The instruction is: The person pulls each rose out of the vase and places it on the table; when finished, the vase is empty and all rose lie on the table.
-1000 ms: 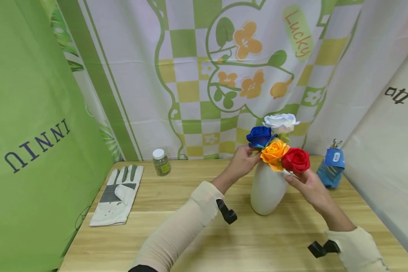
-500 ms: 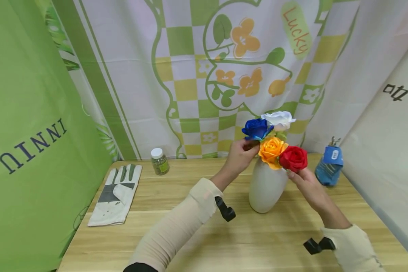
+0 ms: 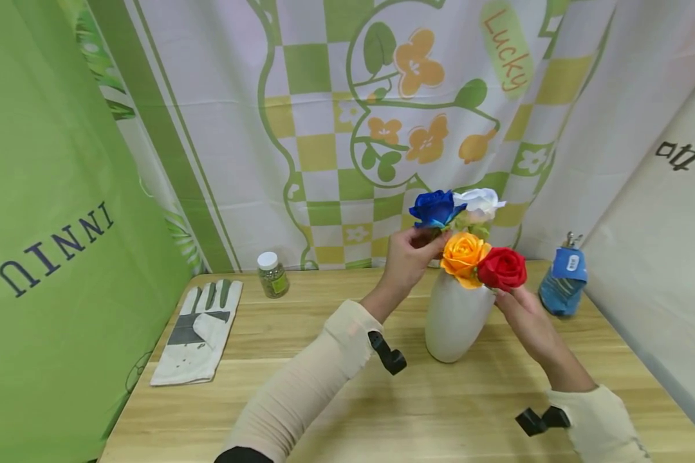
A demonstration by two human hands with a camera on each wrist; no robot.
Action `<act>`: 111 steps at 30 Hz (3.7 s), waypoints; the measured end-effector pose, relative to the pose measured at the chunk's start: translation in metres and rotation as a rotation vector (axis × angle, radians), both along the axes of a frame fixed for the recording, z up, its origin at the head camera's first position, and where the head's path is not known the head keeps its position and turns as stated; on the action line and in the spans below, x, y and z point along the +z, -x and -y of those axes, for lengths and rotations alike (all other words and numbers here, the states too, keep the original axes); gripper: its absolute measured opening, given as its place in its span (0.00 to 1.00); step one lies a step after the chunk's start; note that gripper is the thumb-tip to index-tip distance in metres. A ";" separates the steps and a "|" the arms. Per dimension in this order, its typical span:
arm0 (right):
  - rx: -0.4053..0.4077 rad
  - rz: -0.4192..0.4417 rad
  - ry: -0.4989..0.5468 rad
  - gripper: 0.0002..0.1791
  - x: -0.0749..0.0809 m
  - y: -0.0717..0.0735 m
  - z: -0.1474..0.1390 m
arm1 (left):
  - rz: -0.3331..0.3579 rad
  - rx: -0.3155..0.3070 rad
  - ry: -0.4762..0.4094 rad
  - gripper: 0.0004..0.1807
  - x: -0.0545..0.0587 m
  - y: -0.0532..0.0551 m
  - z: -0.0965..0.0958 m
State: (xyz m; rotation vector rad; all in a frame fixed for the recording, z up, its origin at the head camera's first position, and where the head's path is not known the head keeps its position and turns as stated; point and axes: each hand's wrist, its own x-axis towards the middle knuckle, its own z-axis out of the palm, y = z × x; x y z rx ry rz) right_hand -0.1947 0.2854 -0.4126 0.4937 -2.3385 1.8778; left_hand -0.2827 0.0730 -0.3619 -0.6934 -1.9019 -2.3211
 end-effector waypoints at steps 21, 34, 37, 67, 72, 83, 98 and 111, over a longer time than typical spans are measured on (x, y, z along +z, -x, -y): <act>-0.089 0.037 0.019 0.30 -0.006 0.005 0.002 | -0.007 0.023 -0.052 0.14 0.015 0.001 0.001; -0.094 -0.018 0.033 0.26 -0.009 0.003 0.003 | -0.080 0.029 -0.186 0.11 0.025 0.004 0.000; -0.086 -0.028 0.063 0.22 -0.009 0.003 0.004 | -0.074 0.049 -0.178 0.12 0.028 0.004 0.001; -0.141 0.033 0.145 0.14 -0.010 0.002 0.007 | -0.312 0.154 -0.003 0.09 0.081 0.002 -0.009; -0.151 0.034 0.137 0.14 -0.010 0.001 0.007 | -0.346 0.173 0.037 0.09 0.090 0.002 -0.011; -0.116 0.011 0.164 0.15 -0.011 0.002 0.010 | -0.364 0.189 0.078 0.09 0.105 0.004 -0.014; -0.110 -0.001 0.192 0.17 -0.011 0.002 0.010 | -0.336 0.192 0.041 0.10 0.125 0.008 -0.016; -0.126 0.023 0.167 0.16 -0.011 0.003 0.007 | -0.343 0.119 -0.095 0.12 0.162 0.005 -0.002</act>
